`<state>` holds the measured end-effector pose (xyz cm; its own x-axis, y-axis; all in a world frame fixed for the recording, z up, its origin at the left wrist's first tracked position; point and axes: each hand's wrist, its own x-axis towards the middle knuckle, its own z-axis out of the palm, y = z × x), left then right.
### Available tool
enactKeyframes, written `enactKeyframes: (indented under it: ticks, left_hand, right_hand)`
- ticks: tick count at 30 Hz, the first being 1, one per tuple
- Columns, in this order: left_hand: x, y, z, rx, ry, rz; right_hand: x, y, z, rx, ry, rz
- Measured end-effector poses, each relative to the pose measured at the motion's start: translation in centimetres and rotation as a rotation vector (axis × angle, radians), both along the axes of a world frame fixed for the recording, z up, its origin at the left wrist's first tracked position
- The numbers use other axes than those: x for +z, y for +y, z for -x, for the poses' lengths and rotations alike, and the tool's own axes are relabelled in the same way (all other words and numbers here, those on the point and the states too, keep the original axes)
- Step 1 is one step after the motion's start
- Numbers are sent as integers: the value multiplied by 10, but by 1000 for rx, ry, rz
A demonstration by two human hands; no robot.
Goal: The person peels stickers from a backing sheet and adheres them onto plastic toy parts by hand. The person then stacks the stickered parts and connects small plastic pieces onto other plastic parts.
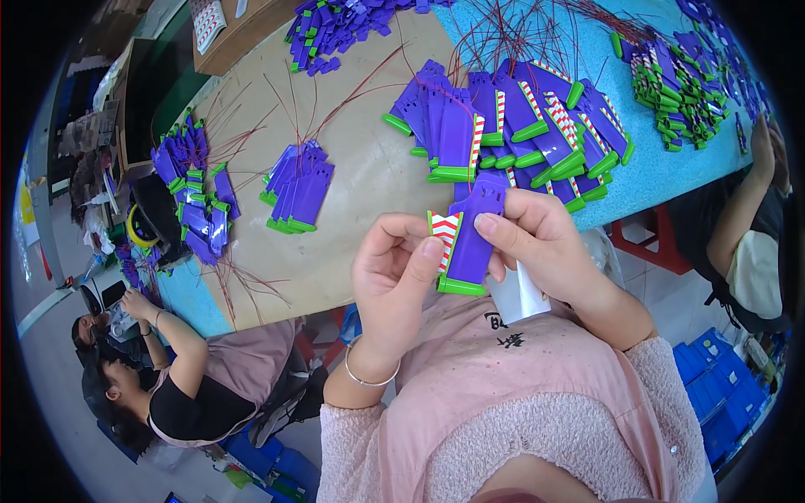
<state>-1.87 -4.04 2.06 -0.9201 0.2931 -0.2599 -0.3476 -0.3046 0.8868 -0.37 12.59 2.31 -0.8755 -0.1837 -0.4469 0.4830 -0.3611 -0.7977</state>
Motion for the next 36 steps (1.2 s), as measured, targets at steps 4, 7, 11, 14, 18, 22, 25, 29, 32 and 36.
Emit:
enactKeyframes:
  ticks: [4,7,11,14,18,22,25,29,32,36]
  left_hand:
    - [0,2,0,9,52,14]
    - [-1,2,-1,7,77,15]
    - [-5,-4,-3,-34,229,193]
    - [-1,3,-5,36,352,447]
    - [7,15,2,87,417,335]
    - [-9,1,-9,12,423,383]
    - [-13,3,-14,71,383,363]
    - [-17,-6,-3,71,832,541]
    - [-18,-2,-6,-8,661,389]
    - [-4,11,-4,4,620,456]
  right_hand:
    - [-4,0,-1,-8,10,-9]
    - [-1,0,0,-6,18,4]
    - [-3,0,-2,-9,62,-30]
    - [0,1,-6,7,226,-116]
    - [2,-3,-11,132,282,-194]
    - [1,0,-10,32,350,-136]
    - [1,-1,-9,-132,268,39]
    - [7,4,-5,-76,171,221]
    - [1,1,-7,-14,232,130]
    - [-2,-4,-8,-140,336,47]
